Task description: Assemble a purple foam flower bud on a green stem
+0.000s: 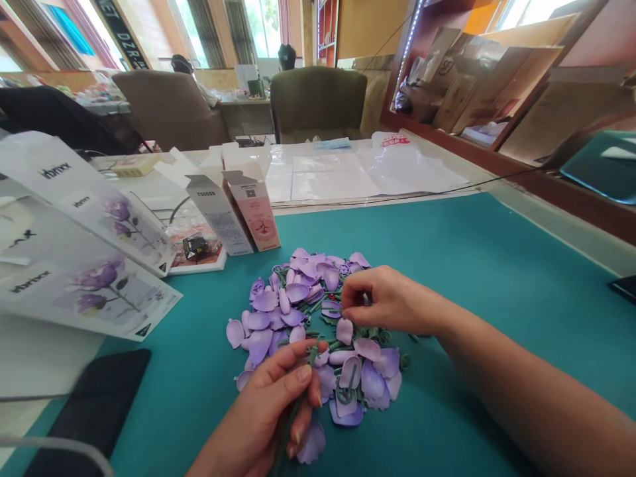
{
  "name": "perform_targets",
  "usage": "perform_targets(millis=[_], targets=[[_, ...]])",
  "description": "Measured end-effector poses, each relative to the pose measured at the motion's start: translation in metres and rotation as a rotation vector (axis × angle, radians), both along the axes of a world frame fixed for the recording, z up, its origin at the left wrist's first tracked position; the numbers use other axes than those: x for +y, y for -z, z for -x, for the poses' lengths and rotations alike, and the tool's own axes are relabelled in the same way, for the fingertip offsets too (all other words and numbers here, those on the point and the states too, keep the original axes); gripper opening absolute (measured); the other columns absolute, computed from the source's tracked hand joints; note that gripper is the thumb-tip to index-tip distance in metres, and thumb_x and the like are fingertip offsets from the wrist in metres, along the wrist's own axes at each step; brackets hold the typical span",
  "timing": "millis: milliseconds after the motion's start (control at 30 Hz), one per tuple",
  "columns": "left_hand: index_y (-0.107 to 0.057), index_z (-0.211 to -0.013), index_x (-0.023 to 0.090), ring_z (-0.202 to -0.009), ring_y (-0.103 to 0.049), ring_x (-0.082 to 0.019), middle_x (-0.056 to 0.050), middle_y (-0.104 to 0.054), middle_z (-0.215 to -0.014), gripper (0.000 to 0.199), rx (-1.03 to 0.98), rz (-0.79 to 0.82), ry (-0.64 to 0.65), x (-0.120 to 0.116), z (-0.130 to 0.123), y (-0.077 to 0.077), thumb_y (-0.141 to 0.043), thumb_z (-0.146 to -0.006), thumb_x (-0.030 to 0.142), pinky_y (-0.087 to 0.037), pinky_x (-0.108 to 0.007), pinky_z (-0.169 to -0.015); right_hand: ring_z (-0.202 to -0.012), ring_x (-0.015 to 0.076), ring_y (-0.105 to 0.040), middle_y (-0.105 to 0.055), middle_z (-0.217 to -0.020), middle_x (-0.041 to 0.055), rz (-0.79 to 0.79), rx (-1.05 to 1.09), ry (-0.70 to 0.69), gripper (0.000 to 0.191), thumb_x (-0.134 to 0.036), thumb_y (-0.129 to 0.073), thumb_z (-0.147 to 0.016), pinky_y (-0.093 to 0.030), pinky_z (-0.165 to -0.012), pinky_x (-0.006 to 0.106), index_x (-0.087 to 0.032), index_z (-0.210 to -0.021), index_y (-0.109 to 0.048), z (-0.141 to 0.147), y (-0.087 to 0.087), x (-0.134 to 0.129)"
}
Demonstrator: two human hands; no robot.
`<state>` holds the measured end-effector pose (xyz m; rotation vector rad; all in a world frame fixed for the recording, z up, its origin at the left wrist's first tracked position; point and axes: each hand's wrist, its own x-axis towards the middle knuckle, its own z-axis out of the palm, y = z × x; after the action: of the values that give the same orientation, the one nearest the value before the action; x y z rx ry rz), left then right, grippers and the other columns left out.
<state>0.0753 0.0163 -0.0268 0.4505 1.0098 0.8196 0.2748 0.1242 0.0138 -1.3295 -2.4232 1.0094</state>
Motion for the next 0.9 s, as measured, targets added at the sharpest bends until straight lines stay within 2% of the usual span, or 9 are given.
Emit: perform_targets(millis=[133, 367, 567, 700, 900], targets=[[-0.058, -0.109, 0.017, -0.036, -0.039, -0.004, 0.004, -0.063, -0.063, 0.036, 0.034, -0.023, 0.012, -0.001, -0.001, 0.000, -0.069, -0.079, 0.032, -0.031, -0.016, -0.034, -0.056, 0.0081, -0.052, -0.063, -0.063, -0.0038, 0.191, 0.220, -0.065, 0.003, -0.015, -0.062, -0.071, -0.038, -0.049, 0.019, -0.017, -0.071, -0.064, 0.011, 0.007, -0.012], [-0.058, -0.106, 0.017, -0.036, -0.039, -0.004, 0.003, -0.063, -0.064, 0.033, 0.046, -0.043, 0.046, -0.005, -0.003, 0.001, -0.068, -0.079, 0.032, -0.029, -0.018, -0.035, -0.057, 0.0091, -0.056, -0.067, -0.064, -0.0021, 0.354, 0.297, -0.049, 0.007, -0.011, -0.060, -0.068, -0.040, -0.048, 0.018, -0.017, -0.070, -0.059, 0.017, 0.014, -0.017], [-0.059, -0.105, 0.017, -0.036, -0.040, -0.004, 0.003, -0.062, -0.064, 0.032, 0.038, -0.035, 0.061, -0.004, -0.004, 0.002, -0.068, -0.078, 0.033, -0.029, -0.018, -0.035, -0.056, 0.0076, -0.054, -0.061, -0.064, -0.0054, 0.358, 0.381, -0.070, 0.012, -0.009, -0.061, -0.068, -0.040, -0.049, 0.018, -0.017, -0.076, -0.057, 0.017, 0.017, -0.016], [-0.059, -0.102, 0.017, -0.036, -0.039, -0.004, 0.003, -0.062, -0.065, 0.030, 0.038, -0.052, 0.063, -0.003, -0.004, 0.002, -0.068, -0.078, 0.033, -0.029, -0.018, -0.035, -0.063, 0.0096, -0.061, -0.068, -0.070, -0.0026, 0.445, 0.385, -0.090, 0.009, -0.014, -0.064, -0.073, -0.045, -0.055, 0.019, -0.017, -0.081, -0.065, 0.017, 0.016, -0.014], [-0.058, -0.102, 0.017, -0.036, -0.039, -0.004, 0.003, -0.062, -0.065, 0.030, 0.060, -0.065, 0.077, -0.004, -0.003, 0.001, -0.067, -0.079, 0.033, -0.028, -0.019, -0.036, -0.073, 0.0125, -0.067, -0.073, -0.078, -0.0002, 0.482, 0.414, -0.108, 0.009, -0.020, -0.068, -0.077, -0.052, -0.066, 0.023, -0.017, -0.085, -0.069, 0.016, 0.017, -0.013]])
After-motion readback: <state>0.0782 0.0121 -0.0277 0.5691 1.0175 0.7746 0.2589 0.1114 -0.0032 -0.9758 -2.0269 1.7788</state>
